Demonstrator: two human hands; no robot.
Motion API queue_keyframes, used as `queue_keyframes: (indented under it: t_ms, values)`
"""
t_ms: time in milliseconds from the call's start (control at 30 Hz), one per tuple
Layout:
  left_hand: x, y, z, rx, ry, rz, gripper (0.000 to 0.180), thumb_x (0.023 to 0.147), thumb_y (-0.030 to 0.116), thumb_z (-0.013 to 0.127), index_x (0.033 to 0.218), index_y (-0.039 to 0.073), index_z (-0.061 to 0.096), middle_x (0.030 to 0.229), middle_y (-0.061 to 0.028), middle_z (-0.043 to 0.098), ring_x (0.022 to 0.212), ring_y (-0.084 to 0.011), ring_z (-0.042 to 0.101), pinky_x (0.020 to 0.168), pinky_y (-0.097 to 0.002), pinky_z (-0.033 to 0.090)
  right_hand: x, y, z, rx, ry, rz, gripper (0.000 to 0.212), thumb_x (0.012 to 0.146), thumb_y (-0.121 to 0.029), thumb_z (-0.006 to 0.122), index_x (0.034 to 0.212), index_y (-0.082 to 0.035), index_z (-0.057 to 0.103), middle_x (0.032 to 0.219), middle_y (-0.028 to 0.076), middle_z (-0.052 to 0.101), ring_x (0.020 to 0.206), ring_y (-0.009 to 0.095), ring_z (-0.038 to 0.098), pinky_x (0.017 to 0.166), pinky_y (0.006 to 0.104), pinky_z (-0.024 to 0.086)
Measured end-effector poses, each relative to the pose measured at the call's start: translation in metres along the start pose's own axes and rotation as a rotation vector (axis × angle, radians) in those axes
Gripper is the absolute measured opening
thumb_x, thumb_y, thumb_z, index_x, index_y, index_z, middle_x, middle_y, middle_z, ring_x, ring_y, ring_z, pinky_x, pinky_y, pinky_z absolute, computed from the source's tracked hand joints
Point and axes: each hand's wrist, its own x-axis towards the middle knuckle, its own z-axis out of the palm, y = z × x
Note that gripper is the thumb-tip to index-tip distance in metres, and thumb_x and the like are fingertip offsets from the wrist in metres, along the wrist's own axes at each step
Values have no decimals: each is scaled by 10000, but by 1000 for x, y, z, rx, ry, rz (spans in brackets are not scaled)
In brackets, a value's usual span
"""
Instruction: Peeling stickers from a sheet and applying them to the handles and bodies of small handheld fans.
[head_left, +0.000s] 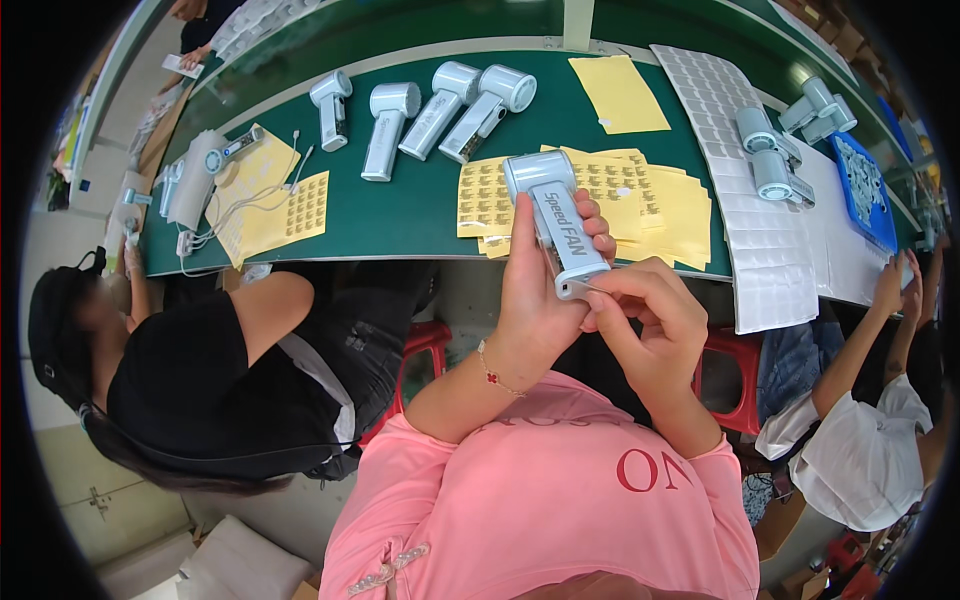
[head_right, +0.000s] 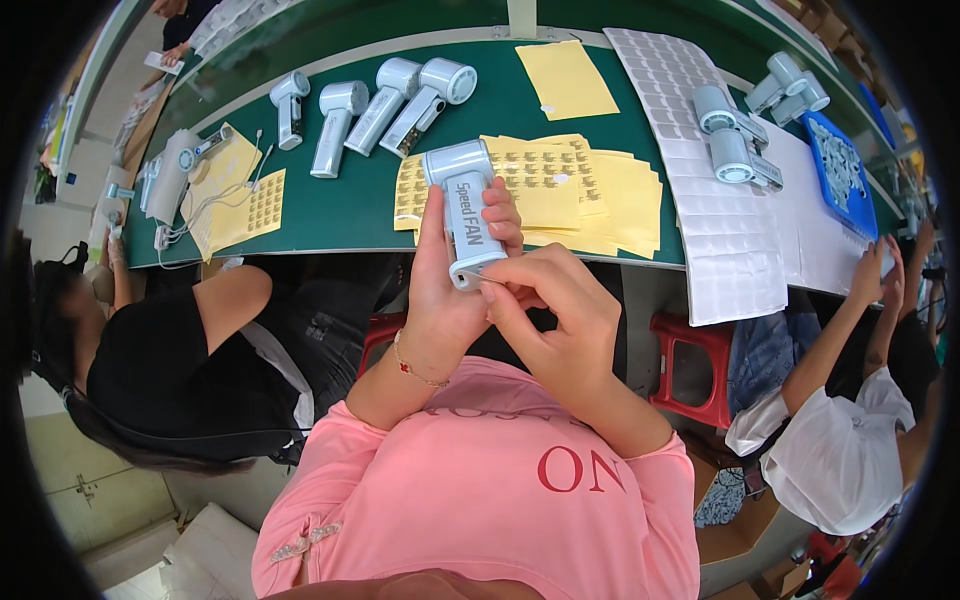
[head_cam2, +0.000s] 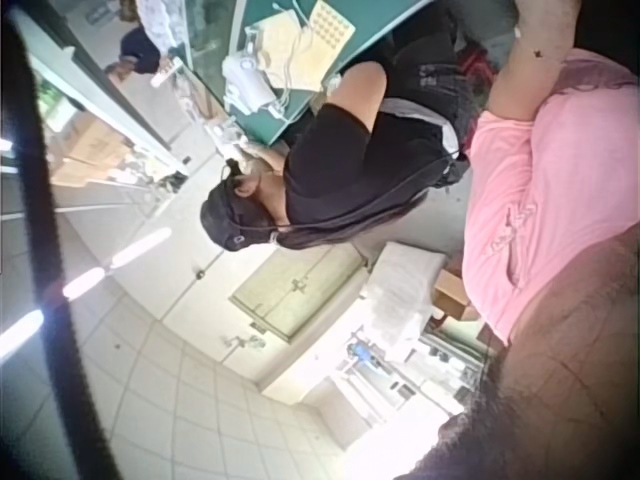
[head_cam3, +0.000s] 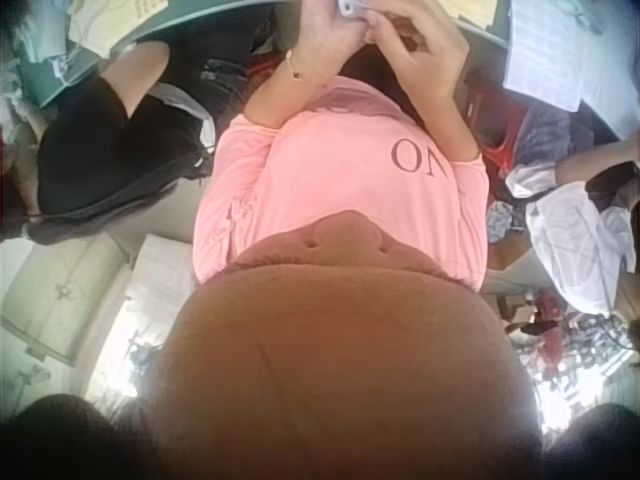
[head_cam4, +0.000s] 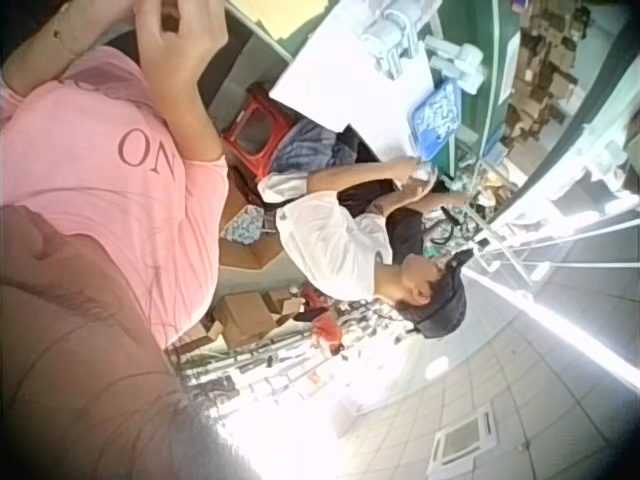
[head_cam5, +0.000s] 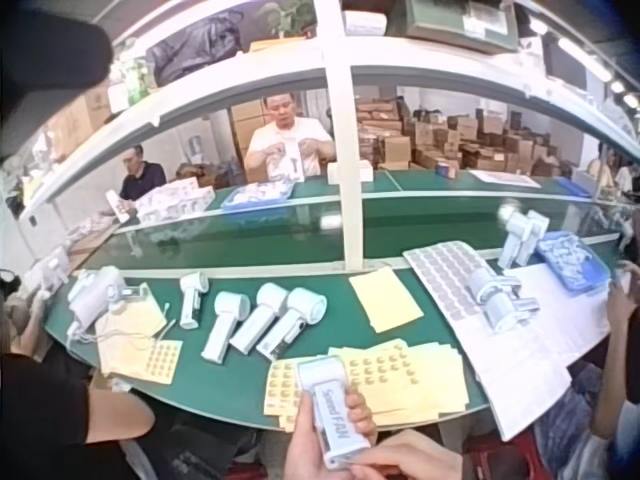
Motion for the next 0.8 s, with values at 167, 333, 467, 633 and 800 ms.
queue_keyframes:
  t_ms: [167,333,467,633,800]
  values:
    - [0,0,-3,48,-16,32,449,923,397,439,1096,-18,423,898,-58,483,780,-133,476,721,-255,450,-1,1,1,-41,14,-17,147,703,58,672,830,2,623,756,71,590,629,126,588,528,210,481]
    - [1,-4,-5,90,-6,76,438,927,399,432,1084,-10,426,902,-59,482,780,-139,473,721,-257,453,-4,1,4,-179,75,-104,152,692,61,682,819,3,620,751,76,587,627,136,588,536,215,482]
    - [1,-3,-6,177,49,108,448,926,468,389,1050,39,432,882,-48,480,747,-150,459,704,-288,442,-11,0,8,-51,136,-34,530,722,61,681,1191,-28,450,767,73,573,650,90,568,571,192,470]
    - [-5,1,-11,114,25,49,453,924,462,401,1063,32,430,868,-49,480,731,-145,456,656,-281,442,4,-3,-10,-126,-59,180,646,685,14,740,1220,5,378,758,46,523,625,74,525,566,181,470]
    - [-14,-3,2,176,131,-22,463,920,481,392,1035,37,447,848,-45,488,683,-157,504,603,-292,463,11,28,-15,605,-221,254,399,708,36,699,1049,2,494,718,40,511,573,72,522,537,240,531]
